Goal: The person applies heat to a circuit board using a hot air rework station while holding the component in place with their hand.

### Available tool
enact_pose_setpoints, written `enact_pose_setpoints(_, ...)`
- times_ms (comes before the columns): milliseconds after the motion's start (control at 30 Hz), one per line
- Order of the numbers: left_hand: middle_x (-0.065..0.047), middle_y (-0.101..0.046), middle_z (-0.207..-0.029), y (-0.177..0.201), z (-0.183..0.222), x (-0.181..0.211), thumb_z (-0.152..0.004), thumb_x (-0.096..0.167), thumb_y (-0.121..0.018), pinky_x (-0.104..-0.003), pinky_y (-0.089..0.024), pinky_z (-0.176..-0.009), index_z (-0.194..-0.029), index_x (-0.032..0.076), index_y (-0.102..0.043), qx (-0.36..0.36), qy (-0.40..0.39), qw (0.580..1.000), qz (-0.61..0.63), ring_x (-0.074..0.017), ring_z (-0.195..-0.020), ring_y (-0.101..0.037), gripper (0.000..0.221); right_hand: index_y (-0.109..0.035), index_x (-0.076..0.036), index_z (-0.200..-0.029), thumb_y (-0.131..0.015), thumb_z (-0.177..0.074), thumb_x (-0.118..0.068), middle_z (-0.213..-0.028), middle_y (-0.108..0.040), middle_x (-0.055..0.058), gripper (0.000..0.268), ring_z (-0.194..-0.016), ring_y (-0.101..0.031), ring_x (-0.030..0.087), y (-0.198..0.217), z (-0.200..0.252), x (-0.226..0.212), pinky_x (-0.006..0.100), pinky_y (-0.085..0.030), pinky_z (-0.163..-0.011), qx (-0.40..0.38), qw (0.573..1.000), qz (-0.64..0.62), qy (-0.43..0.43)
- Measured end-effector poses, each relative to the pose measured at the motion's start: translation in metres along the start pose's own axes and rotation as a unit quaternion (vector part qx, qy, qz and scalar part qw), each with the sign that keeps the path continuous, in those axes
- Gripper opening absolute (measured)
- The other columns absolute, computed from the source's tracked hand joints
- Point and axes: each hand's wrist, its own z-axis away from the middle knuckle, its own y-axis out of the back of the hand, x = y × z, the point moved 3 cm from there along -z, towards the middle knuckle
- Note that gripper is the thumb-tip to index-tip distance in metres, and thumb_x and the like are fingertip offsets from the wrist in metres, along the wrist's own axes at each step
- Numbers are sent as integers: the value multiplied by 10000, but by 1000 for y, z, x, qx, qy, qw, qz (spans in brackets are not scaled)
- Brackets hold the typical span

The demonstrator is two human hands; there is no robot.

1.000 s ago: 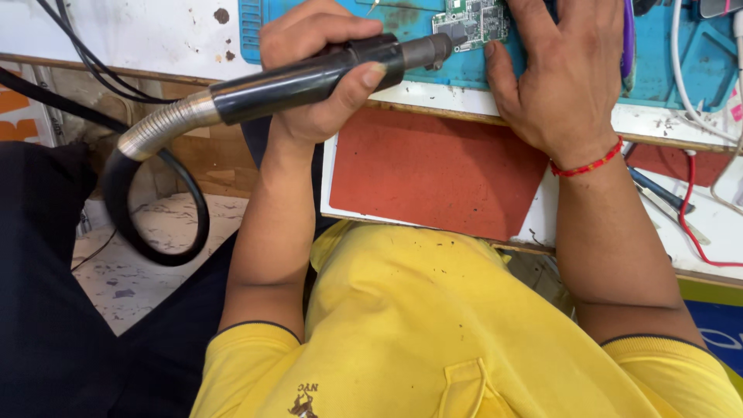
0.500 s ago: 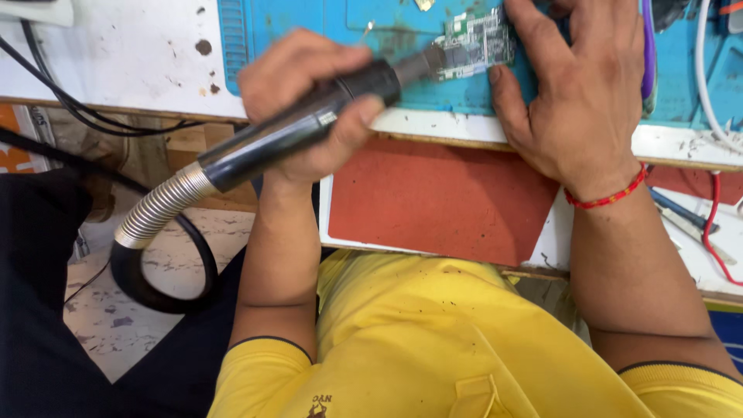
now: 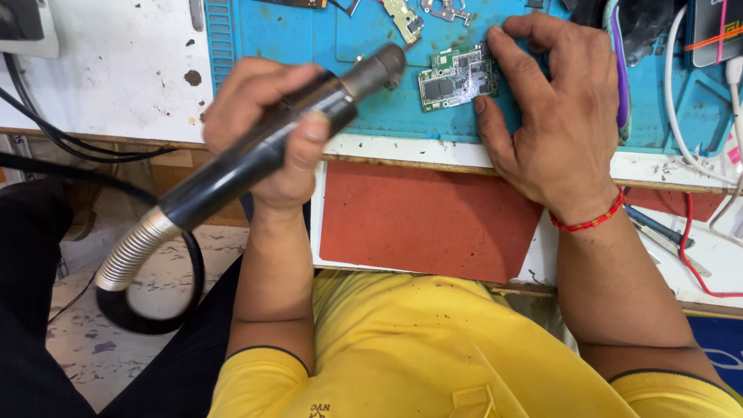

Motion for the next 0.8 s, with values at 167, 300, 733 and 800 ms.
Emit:
enact_pose_setpoints(167, -88, -683, -831, -1, -3, -2, -967, 495, -715, -240, -479, -556, -1025, 7, -729, -91, -31, 993, 70, -144, -668, -629, 492, -617, 0, -1373, -782, -945, -82, -1381, -528, 117, 466, -1164, -498, 312, -2, 1, 1, 419, -426, -1036, -8, 1000, -7, -12)
enact_pose_setpoints(300, -91, -689, -864, 2, -5, -3, -1000, 538, -701, -232, -506, -565, -1043, 24, -726, -35, 8, 997, 73, -130, -656, -654, 516, -621, -7, -1369, -780, -943, -92, -1388, -528, 109, 462, -1167, -497, 308, -1, -2, 2, 416, -427, -1040, -12, 1000, -9, -16)
enact_pose_setpoints(733, -84, -710, -857, 1, -3, -7, -957, 541, -722, -246, -521, -579, -1039, 43, -727, -26, 31, 991, 128, -142, -669, -680, 505, -598, -25, -1352, -750, -910, -95, -1375, -520, 89, 472, -1178, -490, 289, -3, 3, 8, 419, -406, -1053, -18, 1000, -11, -18)
enact_pose_setpoints(800, -83, -698, -890, 2, -1, -8, -966, 538, -714, -262, -543, -622, -1062, 44, -722, 4, 40, 994, 99, -151, -720, -684, 503, -594, -27, -1345, -738, -883, -86, -1365, -519, 86, 487, -1187, -490, 288, -3, 4, 8, 420, -405, -1058, -17, 1000, -4, -17)
